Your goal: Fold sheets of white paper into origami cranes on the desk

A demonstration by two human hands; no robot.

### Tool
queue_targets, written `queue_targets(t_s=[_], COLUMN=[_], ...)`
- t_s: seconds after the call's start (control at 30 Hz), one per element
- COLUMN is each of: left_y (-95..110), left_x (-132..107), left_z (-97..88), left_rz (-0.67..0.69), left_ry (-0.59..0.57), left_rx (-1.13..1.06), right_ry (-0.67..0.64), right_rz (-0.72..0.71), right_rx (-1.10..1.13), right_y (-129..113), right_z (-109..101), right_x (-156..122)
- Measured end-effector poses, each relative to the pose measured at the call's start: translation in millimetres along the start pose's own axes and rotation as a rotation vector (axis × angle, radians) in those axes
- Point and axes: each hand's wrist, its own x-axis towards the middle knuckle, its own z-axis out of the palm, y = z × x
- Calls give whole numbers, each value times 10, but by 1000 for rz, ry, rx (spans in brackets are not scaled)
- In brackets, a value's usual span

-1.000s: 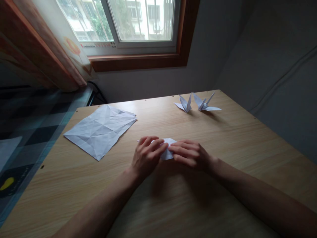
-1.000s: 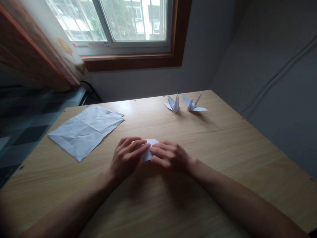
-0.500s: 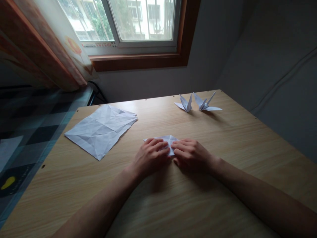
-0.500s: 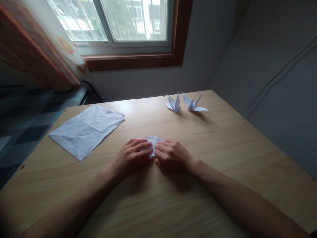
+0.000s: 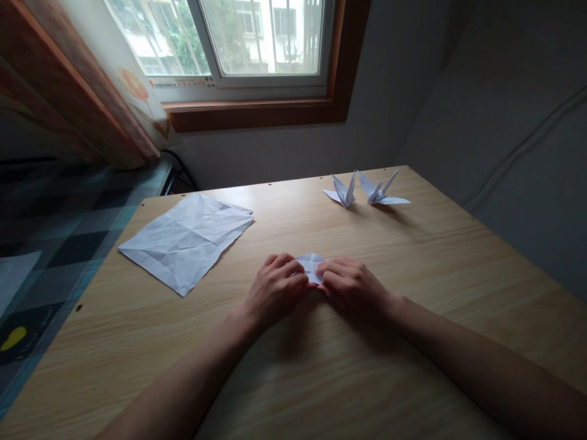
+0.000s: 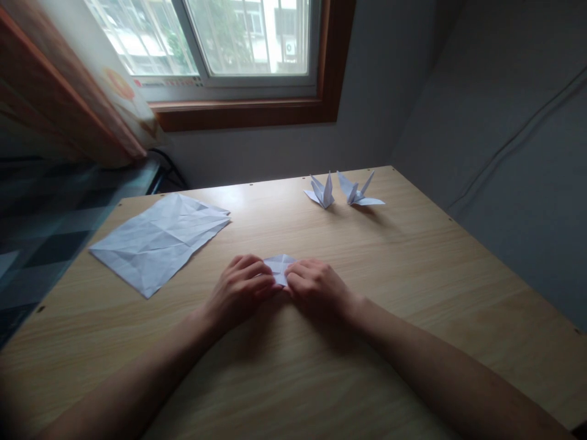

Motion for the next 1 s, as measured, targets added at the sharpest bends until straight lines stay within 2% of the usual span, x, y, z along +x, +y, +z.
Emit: queue_targets(t_s=[0.17, 0.37, 0.5, 0.6, 0.7, 0.83, 1.0], left_y=[-33, -19, -14, -13, -9, -7, -16], left_x=[21, 29, 18, 11, 10, 10, -1], left_z=[32, 20, 18, 18, 6, -26, -32], left_rz=[-138, -181, -168, -64, 18, 50, 45], left_ry=[-60, -123, -100, -70, -100, -182, -153], left_rx=[7, 59, 90, 88, 79, 66, 79], right_ry=[-22, -85, -57, -21, -30, -47, -28], right_rz=[174, 319, 400, 416, 388, 363, 351], right_rx=[9, -15, 73, 91, 118, 149, 163], right_y=[-21, -45, -34, -21, -14, -8, 6], right_z=[13, 12, 33, 65, 83, 77, 75], right_x=[-1, 16, 11, -1, -4, 1, -8])
